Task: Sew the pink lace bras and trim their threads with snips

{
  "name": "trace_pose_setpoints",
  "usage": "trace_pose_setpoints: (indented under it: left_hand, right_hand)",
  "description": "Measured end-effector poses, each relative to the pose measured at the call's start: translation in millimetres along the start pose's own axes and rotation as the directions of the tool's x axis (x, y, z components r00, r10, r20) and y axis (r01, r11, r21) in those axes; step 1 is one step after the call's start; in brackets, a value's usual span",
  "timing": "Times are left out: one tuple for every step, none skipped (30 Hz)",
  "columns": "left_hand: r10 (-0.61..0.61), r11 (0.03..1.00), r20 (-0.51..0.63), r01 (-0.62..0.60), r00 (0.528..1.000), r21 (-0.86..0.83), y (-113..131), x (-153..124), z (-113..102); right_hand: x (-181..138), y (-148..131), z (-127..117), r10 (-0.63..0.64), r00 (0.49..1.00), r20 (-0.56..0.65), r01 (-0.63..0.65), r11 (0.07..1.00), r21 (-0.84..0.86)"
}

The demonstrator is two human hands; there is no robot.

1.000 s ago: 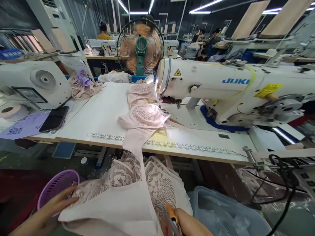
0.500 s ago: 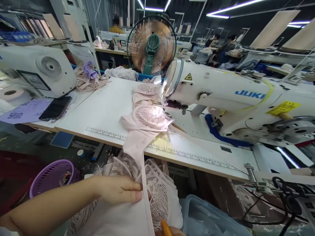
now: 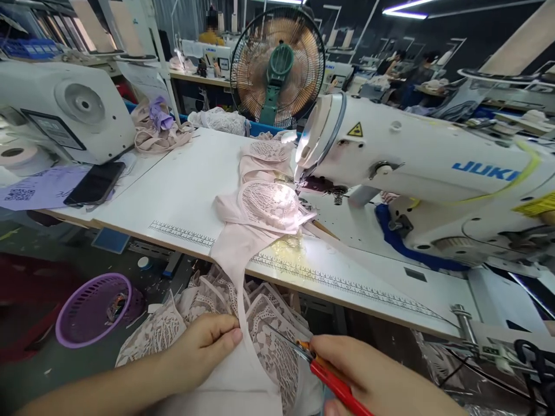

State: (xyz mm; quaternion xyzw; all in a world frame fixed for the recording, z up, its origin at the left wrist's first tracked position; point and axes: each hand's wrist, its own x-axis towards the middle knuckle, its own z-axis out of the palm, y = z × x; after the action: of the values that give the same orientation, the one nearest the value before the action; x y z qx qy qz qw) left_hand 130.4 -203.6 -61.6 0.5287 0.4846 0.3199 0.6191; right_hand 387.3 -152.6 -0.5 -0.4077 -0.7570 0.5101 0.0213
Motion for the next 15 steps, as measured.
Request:
trace_pose_setpoints:
  left_hand:
    - [-0.031, 0.999, 0.013, 0.031, 0.999, -0.016, -2.4, 0.5, -0.1]
    - [-0.066, 0.996, 0.034, 0.068, 0.997, -0.052, -4.6, 1.2, -0.4]
    - [-0.095, 0.991, 0.058, 0.100, 0.994, -0.091, -6.3, 2.0, -0.8]
    - [-0.112, 0.985, 0.079, 0.121, 0.991, -0.126, -7.4, 2.8, -1.4]
    - [-0.119, 0.980, 0.094, 0.132, 0.988, -0.150, -7.8, 3.4, -2.3]
    - [-0.117, 0.977, 0.105, 0.134, 0.987, -0.165, -7.6, 3.9, -3.3]
    - [-0.113, 0.976, 0.113, 0.131, 0.987, -0.173, -6.9, 4.0, -4.6]
    - [-0.108, 0.976, 0.121, 0.128, 0.987, -0.176, -5.9, 4.0, -5.9]
    - [-0.105, 0.976, 0.129, 0.127, 0.986, -0.177, -4.6, 3.8, -7.2]
    - [-0.105, 0.976, 0.136, 0.129, 0.985, -0.178, -3.4, 3.6, -8.5]
    - [-0.107, 0.975, 0.144, 0.132, 0.984, -0.179, -2.4, 3.4, -9.7]
    - [-0.110, 0.975, 0.148, 0.136, 0.983, -0.178, -1.9, 3.2, -10.8]
    - [-0.116, 0.975, 0.148, 0.141, 0.982, -0.173, -1.9, 3.2, -11.7]
    - [-0.119, 0.975, 0.148, 0.144, 0.982, -0.168, -2.5, 3.3, -12.6]
    - [-0.120, 0.976, 0.146, 0.143, 0.982, -0.163, -3.4, 3.4, -13.5]
  right_hand:
    - [8.0, -5.3, -7.7, 0.001, 0.997, 0.079, 0.002, 0.999, -0.038]
    - [16.5, -9.1, -13.0, 0.007, 0.989, 0.149, 0.003, 0.997, -0.072]
    - [25.1, -11.6, -16.3, 0.016, 0.977, 0.212, 0.005, 0.995, -0.097]
    - [33.4, -13.4, -18.1, 0.027, 0.964, 0.265, 0.006, 0.992, -0.122]
    - [41.2, -14.8, -18.9, 0.043, 0.949, 0.312, 0.005, 0.988, -0.152]
    - [48.3, -16.3, -19.3, 0.056, 0.934, 0.353, 0.010, 0.983, -0.182]
    - [54.4, -17.9, -19.6, 0.064, 0.922, 0.383, 0.019, 0.978, -0.208]
    - [59.6, -19.6, -20.1, 0.065, 0.912, 0.405, 0.033, 0.973, -0.230]
    - [63.9, -21.3, -20.7, 0.064, 0.906, 0.419, 0.047, 0.967, -0.252]
    - [67.2, -22.7, -21.6, 0.063, 0.903, 0.425, 0.061, 0.961, -0.271]
    - [69.7, -23.8, -22.6, 0.063, 0.900, 0.432, 0.069, 0.956, -0.284]
    - [71.5, -24.4, -23.7, 0.069, 0.900, 0.431, 0.069, 0.952, -0.297]
    - [72.8, -24.6, -24.6, 0.083, 0.901, 0.425, 0.059, 0.949, -0.309]
    - [73.4, -24.4, -25.5, 0.103, 0.905, 0.414, 0.038, 0.947, -0.319]
    - [73.6, -24.0, -26.2, 0.132, 0.910, 0.393, 0.007, 0.943, -0.333]
